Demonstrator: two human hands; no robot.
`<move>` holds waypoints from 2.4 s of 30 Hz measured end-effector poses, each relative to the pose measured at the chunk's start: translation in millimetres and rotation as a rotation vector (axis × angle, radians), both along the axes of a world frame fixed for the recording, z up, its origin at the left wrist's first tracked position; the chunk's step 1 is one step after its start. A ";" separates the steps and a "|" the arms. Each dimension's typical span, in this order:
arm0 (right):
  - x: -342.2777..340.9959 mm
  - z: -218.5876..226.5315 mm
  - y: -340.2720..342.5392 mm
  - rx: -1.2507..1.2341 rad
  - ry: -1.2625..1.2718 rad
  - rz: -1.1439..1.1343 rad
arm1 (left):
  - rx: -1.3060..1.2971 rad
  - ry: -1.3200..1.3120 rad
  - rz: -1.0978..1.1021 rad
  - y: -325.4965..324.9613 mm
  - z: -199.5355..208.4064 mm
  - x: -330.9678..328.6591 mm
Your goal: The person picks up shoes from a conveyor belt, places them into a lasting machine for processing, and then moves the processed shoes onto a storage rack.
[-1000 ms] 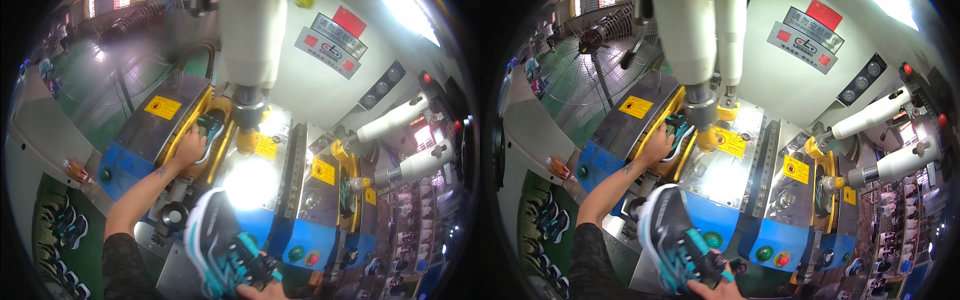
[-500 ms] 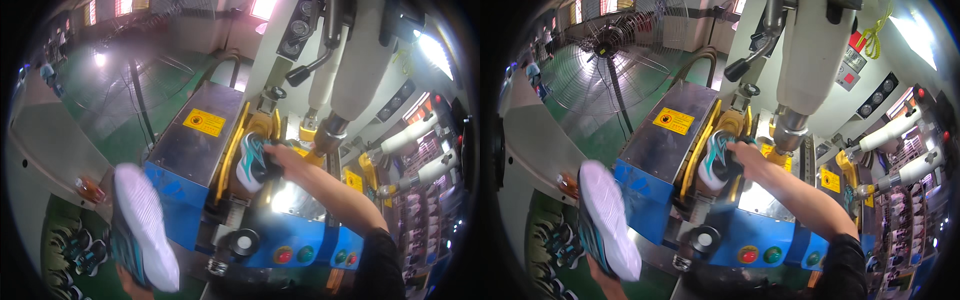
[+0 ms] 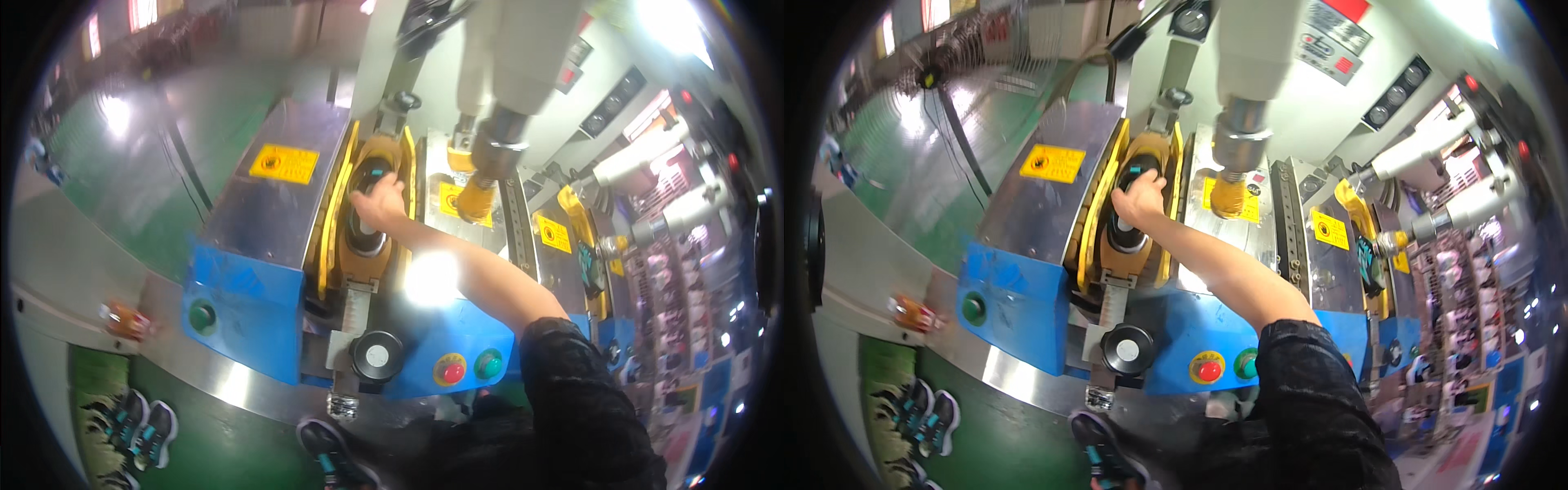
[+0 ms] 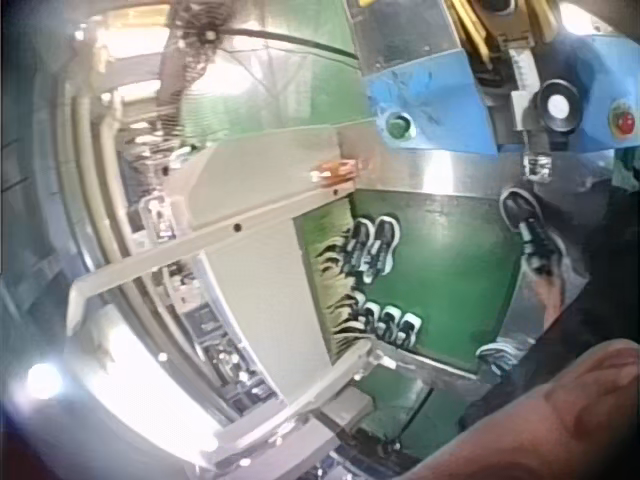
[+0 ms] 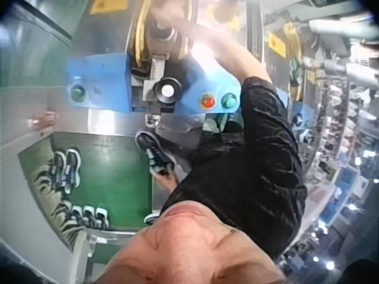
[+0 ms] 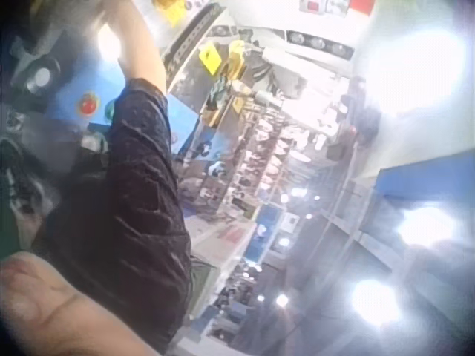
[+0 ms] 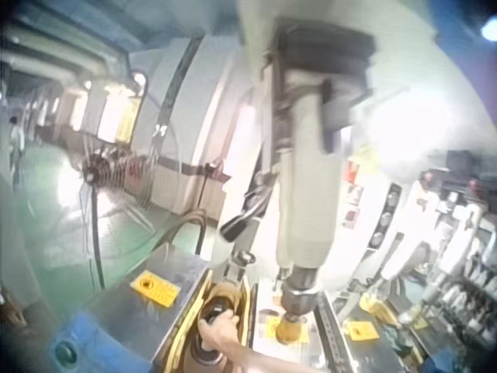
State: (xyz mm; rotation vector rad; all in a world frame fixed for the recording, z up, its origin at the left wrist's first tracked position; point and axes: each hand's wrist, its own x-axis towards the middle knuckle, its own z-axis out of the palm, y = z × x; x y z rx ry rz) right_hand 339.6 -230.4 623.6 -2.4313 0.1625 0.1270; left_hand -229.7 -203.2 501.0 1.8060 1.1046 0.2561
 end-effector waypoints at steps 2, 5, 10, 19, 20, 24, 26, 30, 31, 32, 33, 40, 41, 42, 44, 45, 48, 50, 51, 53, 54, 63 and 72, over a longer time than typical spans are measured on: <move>-2.8 22.8 -19.9 0.106 0.129 0.167 | -0.600 -0.203 0.180 8.3 -1.9 19.0; -82.1 83.0 -16.8 -0.178 -0.095 0.599 | -0.134 -0.116 -0.072 34.3 -9.3 35.4; -249.9 76.0 -166.7 -0.277 -0.691 0.759 | -0.220 -0.088 -0.078 23.4 -30.8 37.5; -362.8 37.5 -206.4 0.084 -0.335 0.757 | -0.826 -0.309 0.384 -27.0 30.7 22.5; -388.1 31.3 -210.9 0.308 -0.278 0.742 | -0.874 -0.381 0.357 -39.6 38.5 8.4; -453.9 -45.7 -251.1 0.539 0.314 0.724 | -1.082 -0.323 0.426 -92.2 68.5 -27.4; -477.9 -63.6 -267.0 0.504 0.265 0.902 | -0.944 -0.421 0.555 -103.1 71.4 -69.9; -489.8 -27.4 -273.1 0.432 0.469 0.940 | -0.258 -0.022 0.668 -90.1 18.1 -167.0; -487.1 -33.7 -271.9 0.332 0.345 1.026 | -0.063 0.073 0.657 -80.0 -4.6 -188.0; -479.9 -48.5 -271.5 0.231 0.224 1.095 | 0.127 0.174 0.622 -74.3 -27.3 -200.8; -478.2 -46.4 -264.2 0.241 0.238 0.998 | -0.109 -0.042 0.686 -69.5 -29.8 -209.2; -569.7 -58.9 -145.7 0.246 0.341 0.727 | -0.086 0.001 0.486 -44.7 -64.9 -202.1; -591.5 -72.2 -143.2 0.251 0.301 0.825 | -0.093 -0.078 0.454 -48.9 -74.4 -207.9; -610.3 -64.0 -124.9 0.266 0.381 0.851 | -0.134 -0.046 0.381 -37.8 -55.8 -200.4; -642.1 -58.5 -105.4 0.275 0.485 1.104 | -0.196 0.045 0.312 -16.8 -19.9 -200.8; -662.1 -57.0 -99.5 0.392 0.321 1.062 | -0.529 -0.221 0.376 -6.4 -43.8 -223.5; -664.5 -50.7 -112.2 0.453 0.283 0.998 | -0.661 -0.186 0.053 6.8 -27.0 -188.5; -672.0 -65.6 -153.4 0.418 -0.026 0.695 | -0.705 -0.154 -0.254 -24.6 -14.2 -152.2; -666.6 -59.2 -176.8 0.387 -0.098 0.586 | -0.710 -0.143 -0.394 -41.4 -6.0 -138.9; -670.0 -42.1 -224.1 0.421 -0.291 0.327 | -0.735 -0.129 -0.650 -80.0 10.2 -129.2; -682.2 -23.3 -243.0 0.442 -0.323 0.212 | -0.738 -0.112 -0.763 -94.3 18.2 -128.8; -920.9 109.4 -403.8 -0.408 -1.005 -0.896 | -0.753 0.059 -1.479 -214.1 69.1 -172.4; -1096.3 242.0 -617.5 -0.764 -0.903 -1.759 | -0.712 0.147 -1.855 -290.7 105.1 -205.3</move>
